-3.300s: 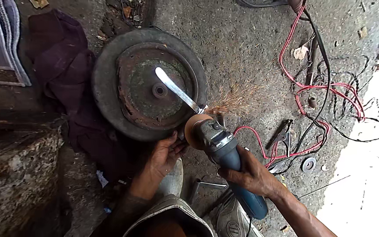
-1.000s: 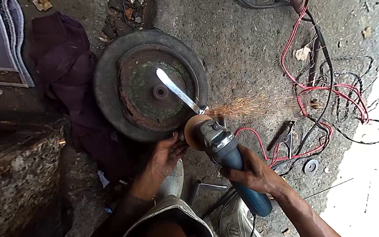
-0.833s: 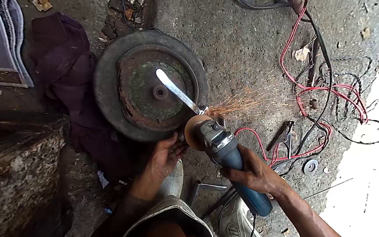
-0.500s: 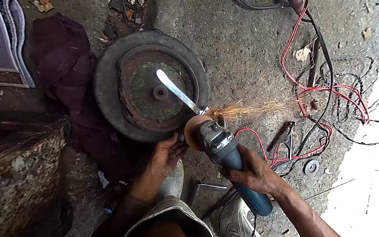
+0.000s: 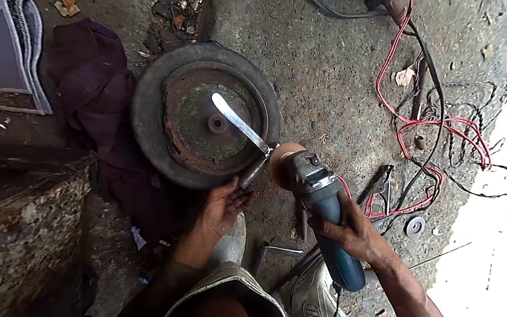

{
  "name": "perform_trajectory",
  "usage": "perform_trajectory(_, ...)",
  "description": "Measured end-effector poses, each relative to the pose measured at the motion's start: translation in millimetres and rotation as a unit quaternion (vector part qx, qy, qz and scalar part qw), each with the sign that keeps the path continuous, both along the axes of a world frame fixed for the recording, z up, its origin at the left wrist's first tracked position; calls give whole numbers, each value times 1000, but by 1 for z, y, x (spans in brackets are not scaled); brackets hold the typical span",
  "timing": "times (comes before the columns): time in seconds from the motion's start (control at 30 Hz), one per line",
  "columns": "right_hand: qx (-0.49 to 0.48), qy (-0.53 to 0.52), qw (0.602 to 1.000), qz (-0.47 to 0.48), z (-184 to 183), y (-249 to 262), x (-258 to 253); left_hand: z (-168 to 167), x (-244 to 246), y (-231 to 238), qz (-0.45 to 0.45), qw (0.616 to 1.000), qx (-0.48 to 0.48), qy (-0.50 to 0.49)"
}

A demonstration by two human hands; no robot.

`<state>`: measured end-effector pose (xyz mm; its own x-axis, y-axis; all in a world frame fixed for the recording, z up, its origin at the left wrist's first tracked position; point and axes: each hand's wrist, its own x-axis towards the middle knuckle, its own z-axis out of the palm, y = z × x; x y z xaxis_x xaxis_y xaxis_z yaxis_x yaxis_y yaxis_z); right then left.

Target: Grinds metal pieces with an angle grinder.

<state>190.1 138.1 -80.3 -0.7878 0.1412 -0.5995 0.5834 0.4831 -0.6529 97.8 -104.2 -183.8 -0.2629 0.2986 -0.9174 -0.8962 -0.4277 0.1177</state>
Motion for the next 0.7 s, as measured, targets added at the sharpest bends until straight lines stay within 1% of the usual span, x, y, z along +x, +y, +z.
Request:
perform_trajectory(0.13, 9, -3, 1000, -13, 5, -6, 6, 1, 0, 1, 1, 1000, -9, -4)
perform_trajectory(0.37, 12, -34, 999, -19, -3, -24, 4, 3, 1, 3, 4, 1000, -23, -5)
perform_trajectory(0.7, 8, -61, 998, -23, 3, -23, -6, 1, 1, 6, 10, 1000, -24, -8)
